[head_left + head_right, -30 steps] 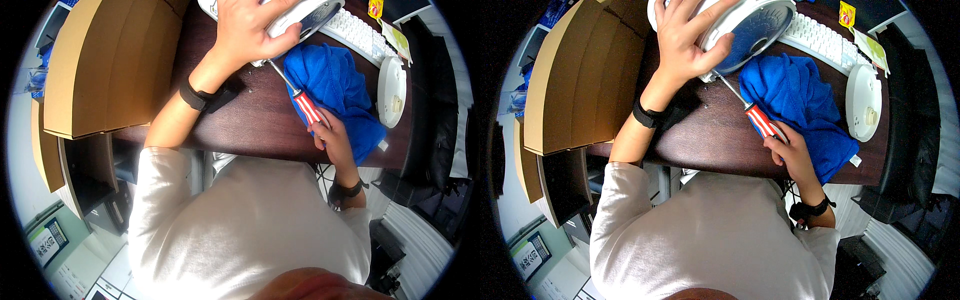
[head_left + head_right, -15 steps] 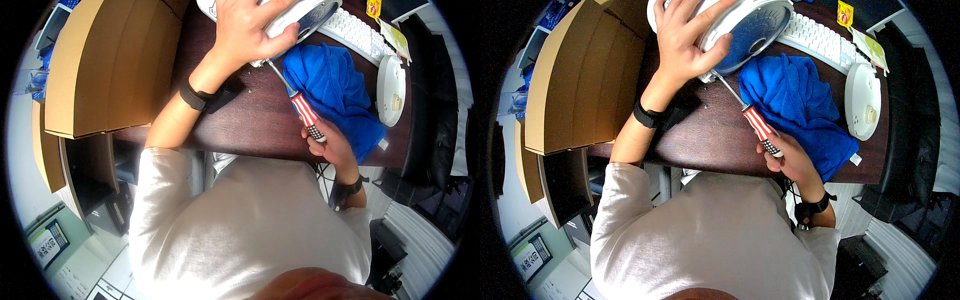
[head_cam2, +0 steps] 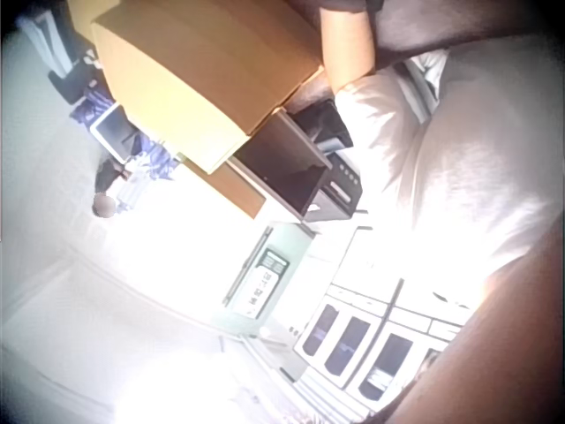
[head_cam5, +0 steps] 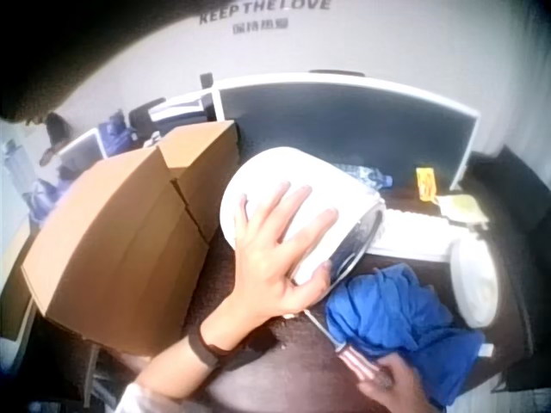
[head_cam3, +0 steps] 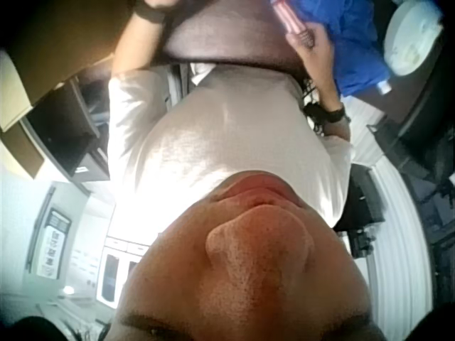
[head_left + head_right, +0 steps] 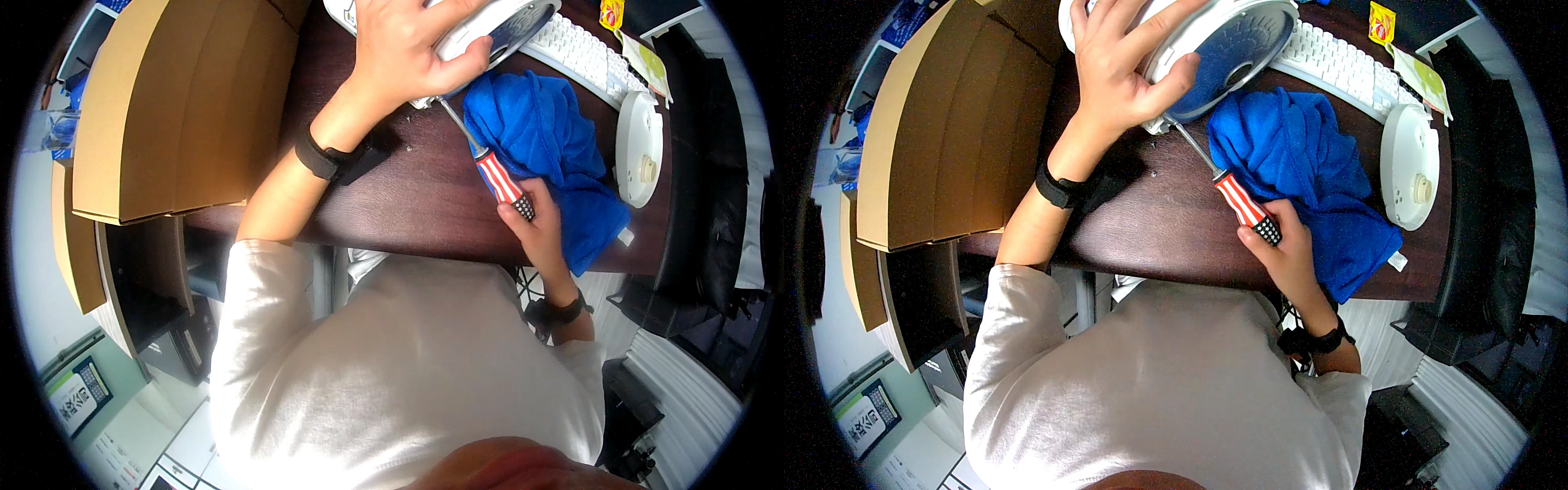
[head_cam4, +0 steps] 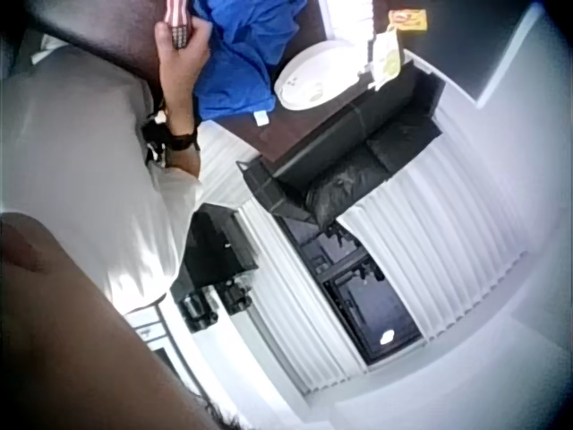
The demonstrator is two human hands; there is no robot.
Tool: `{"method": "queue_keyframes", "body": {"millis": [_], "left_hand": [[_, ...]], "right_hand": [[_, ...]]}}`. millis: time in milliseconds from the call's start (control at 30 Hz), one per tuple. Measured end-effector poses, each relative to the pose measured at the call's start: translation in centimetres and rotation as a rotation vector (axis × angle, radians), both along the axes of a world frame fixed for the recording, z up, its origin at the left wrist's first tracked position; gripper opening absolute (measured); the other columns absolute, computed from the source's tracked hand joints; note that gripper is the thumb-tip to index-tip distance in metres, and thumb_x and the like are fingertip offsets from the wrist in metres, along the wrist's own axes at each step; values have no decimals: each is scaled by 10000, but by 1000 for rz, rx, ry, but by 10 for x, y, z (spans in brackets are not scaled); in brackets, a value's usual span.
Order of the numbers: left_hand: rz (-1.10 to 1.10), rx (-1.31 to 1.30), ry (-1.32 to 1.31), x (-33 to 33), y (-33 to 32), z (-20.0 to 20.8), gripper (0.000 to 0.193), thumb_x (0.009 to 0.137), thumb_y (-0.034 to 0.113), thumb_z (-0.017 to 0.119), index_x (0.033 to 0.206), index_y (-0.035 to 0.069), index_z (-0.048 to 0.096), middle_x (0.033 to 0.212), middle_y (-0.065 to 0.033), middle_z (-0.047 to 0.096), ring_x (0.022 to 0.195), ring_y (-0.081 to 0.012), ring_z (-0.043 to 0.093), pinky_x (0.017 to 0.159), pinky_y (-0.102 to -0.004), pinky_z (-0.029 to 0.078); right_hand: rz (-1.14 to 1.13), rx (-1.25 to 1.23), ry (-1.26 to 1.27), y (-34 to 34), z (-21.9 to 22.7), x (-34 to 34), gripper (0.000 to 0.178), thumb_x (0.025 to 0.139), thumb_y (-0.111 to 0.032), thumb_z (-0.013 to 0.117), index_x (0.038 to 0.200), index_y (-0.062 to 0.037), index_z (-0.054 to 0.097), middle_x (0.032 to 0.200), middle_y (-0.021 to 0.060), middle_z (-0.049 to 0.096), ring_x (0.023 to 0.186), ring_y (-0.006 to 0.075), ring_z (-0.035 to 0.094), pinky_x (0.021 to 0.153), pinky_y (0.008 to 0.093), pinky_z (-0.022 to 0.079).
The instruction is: The person uses a screwdriver to tighten screws on the bottom of a white cylindrical appliance. They repeatedly pick up screws from the table and insert them into the screwdriver before securing them into the appliance base.
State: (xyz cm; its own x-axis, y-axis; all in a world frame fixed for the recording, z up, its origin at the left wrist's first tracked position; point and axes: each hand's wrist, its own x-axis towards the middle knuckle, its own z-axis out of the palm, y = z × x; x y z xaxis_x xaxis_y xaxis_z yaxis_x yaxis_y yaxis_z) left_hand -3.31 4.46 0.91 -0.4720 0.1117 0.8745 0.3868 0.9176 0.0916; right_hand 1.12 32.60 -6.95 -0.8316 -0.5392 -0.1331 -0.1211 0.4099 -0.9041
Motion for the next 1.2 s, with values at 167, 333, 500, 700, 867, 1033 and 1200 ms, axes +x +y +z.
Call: {"method": "queue_keyframes", "body": {"millis": [167, 333, 500, 700, 867, 1033, 1200], "left_hand": [[1, 3, -7, 0, 0, 0, 535, 642, 294, 623, 1163, 172, 631, 1257, -189, 516, 1194, -400, 441, 983, -632, 184], [8, -24, -41, 2, -1, 1, 555, 647, 312, 630, 1184, 173, 615, 1278, -187, 499, 1207, -405, 426, 982, -651, 176], [59, -73, -129, 7, 4, 8, 582, 659, 341, 635, 1214, 173, 590, 1315, -189, 463, 1233, -408, 393, 978, -667, 172], [83, -78, -186, 13, 8, 13, 547, 688, 320, 622, 1207, 154, 590, 1333, -189, 447, 1260, -406, 366, 982, -665, 169], [135, -73, -209, 14, 15, 14, 527, 699, 304, 610, 1202, 146, 584, 1340, -185, 437, 1269, -406, 356, 976, -673, 165], [213, -120, -298, 18, 24, 21, 582, 705, 335, 615, 1246, 137, 530, 1371, -182, 384, 1297, -434, 280, 947, -693, 169], [173, -110, -358, 18, 20, 24, 583, 709, 317, 593, 1259, 137, 517, 1399, -182, 357, 1311, -437, 258, 986, -675, 144]], "right_hand": [[-36, -257, -551, 1, 7, -7, 224, 848, -148, 620, 986, -16, 503, 740, 22, 532, 487, 43, 401, 430, 201, 306], [-61, -352, -874, 5, 22, -15, 289, 884, -243, 568, 1059, -23, 501, 689, 29, 499, 441, 31, 350, 389, 194, 244], [30, -64, -79, 10, 27, -11, 308, 822, -205, 651, 1032, -11, 535, 756, 52, 565, 580, 111, 516, 538, 235, 412], [13, -57, -5, 30, 27, -15, 315, 790, -148, 674, 1041, -13, 539, 849, 40, 590, 724, 103, 559, 663, 233, 444], [-96, -472, 84, 21, 14, -52, 269, 890, -176, 573, 1097, -18, 507, 805, 45, 575, 694, 88, 553, 618, 226, 442], [-53, -289, 153, 8, 11, -81, 266, 907, -210, 561, 1083, -13, 522, 793, 30, 569, 711, 84, 532, 635, 238, 431], [-59, -218, 55, 25, -8, -74, 272, 907, -223, 563, 1070, -7, 536, 793, 27, 565, 687, 84, 518, 620, 234, 423]]}}
